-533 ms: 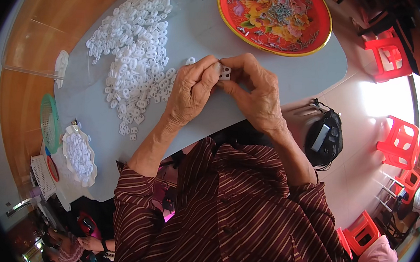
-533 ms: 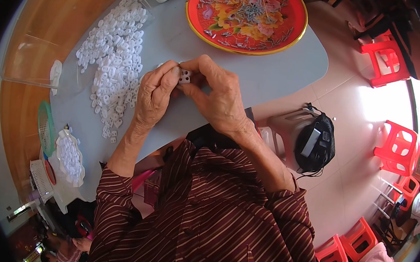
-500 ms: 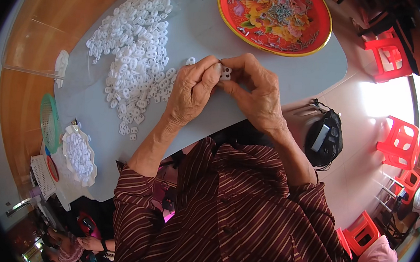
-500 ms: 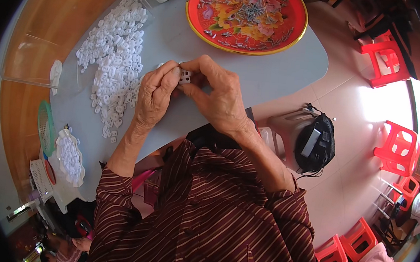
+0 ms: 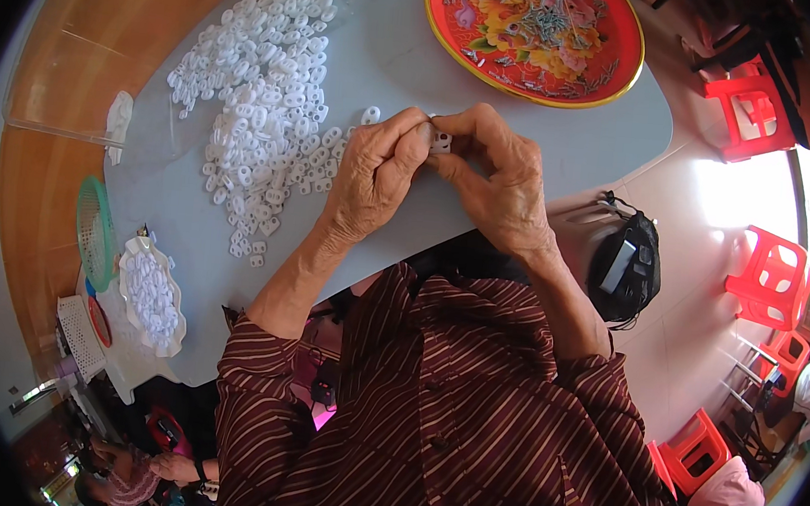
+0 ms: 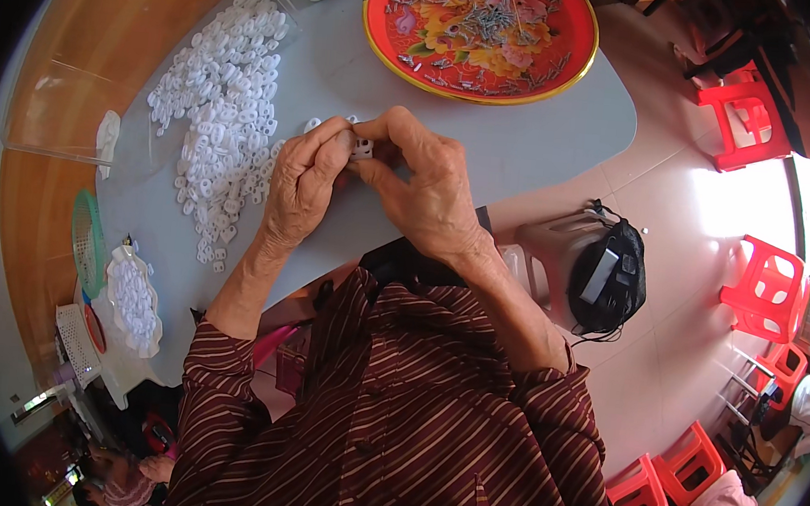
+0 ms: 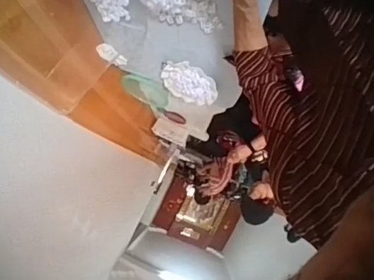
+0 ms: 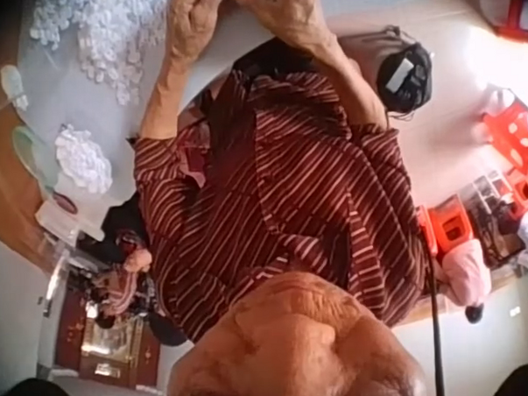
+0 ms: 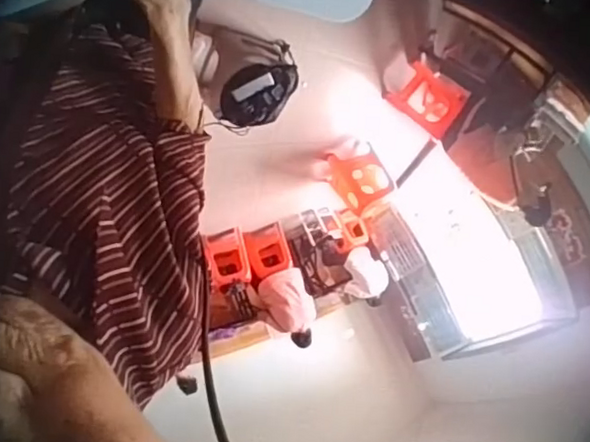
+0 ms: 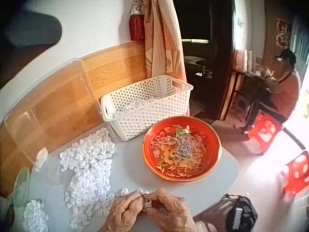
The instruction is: Manually assembling small white plastic components by inserting metal pins into them.
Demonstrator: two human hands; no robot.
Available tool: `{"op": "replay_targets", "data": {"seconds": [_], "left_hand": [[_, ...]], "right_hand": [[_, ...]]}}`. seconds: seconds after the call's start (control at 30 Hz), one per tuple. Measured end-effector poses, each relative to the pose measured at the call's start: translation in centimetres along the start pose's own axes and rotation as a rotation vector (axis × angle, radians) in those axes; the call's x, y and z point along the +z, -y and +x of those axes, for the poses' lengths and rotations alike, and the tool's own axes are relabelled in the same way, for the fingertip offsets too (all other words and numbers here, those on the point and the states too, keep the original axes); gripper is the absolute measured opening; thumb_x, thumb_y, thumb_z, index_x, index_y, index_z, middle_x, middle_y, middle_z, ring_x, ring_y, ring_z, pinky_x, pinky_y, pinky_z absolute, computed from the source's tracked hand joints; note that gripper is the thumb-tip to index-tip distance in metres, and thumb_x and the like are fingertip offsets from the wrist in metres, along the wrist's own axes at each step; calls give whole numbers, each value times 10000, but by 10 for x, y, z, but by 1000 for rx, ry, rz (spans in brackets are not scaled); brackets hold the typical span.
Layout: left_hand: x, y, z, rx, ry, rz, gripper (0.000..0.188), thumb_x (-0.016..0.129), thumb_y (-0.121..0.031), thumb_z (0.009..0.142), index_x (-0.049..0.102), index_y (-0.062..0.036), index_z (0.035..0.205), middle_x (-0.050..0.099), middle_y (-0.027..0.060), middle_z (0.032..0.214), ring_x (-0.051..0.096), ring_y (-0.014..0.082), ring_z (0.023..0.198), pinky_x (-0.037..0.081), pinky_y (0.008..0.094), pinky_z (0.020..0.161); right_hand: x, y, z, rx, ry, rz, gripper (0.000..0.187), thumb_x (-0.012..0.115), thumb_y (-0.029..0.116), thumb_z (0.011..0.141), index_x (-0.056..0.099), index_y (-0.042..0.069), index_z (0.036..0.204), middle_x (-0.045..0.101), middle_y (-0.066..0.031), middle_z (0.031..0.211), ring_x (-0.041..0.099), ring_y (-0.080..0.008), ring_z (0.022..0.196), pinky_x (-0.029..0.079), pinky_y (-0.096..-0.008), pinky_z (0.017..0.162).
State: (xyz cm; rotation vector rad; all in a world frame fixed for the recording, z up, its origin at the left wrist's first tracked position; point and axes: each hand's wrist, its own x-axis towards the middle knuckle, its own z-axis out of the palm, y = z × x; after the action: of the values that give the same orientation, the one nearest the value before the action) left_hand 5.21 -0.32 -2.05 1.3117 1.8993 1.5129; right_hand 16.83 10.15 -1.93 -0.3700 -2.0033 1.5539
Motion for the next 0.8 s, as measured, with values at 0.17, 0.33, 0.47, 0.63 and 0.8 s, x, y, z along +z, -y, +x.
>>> {"op": "replay_targets", "data": {"seconds": [0.17,0.33,0.47,0.63,0.8], "left_hand": [[3,3,-1,-10,-20,-48,220,460,-177,950,504,24,873,434,71,604,361,117,549,338,293,494],[0,3,0,-77,3,-64,235,459,-200,951,513,16,875,422,61,583,372,116,537,336,292,490],[0,2,1,-82,-25,-69,251,455,-220,958,508,4,859,407,43,570,363,110,535,329,283,486],[6,-5,-4,-93,-65,-116,259,446,-225,970,501,-2,850,390,35,578,343,104,543,331,280,486],[7,-1,-24,89,65,-104,185,472,-165,941,524,-2,872,438,58,688,393,138,614,371,281,577]], "right_hand": [[1,-6,-1,-7,-20,6,236,694,-43,728,578,-22,933,614,-119,754,613,-176,659,492,-282,627],[-1,-6,3,43,4,66,203,693,-32,746,587,-22,920,632,-95,759,621,-139,689,496,-268,637],[-2,-4,5,79,42,96,175,657,-21,804,592,-32,966,640,-70,780,617,-107,737,496,-250,670],[-5,0,5,167,54,280,179,611,-4,852,578,-45,1023,634,-56,799,604,-108,749,486,-238,699],[-19,26,65,-28,-90,161,154,611,70,850,619,-34,963,635,-52,769,587,-87,673,483,-229,611]]}}
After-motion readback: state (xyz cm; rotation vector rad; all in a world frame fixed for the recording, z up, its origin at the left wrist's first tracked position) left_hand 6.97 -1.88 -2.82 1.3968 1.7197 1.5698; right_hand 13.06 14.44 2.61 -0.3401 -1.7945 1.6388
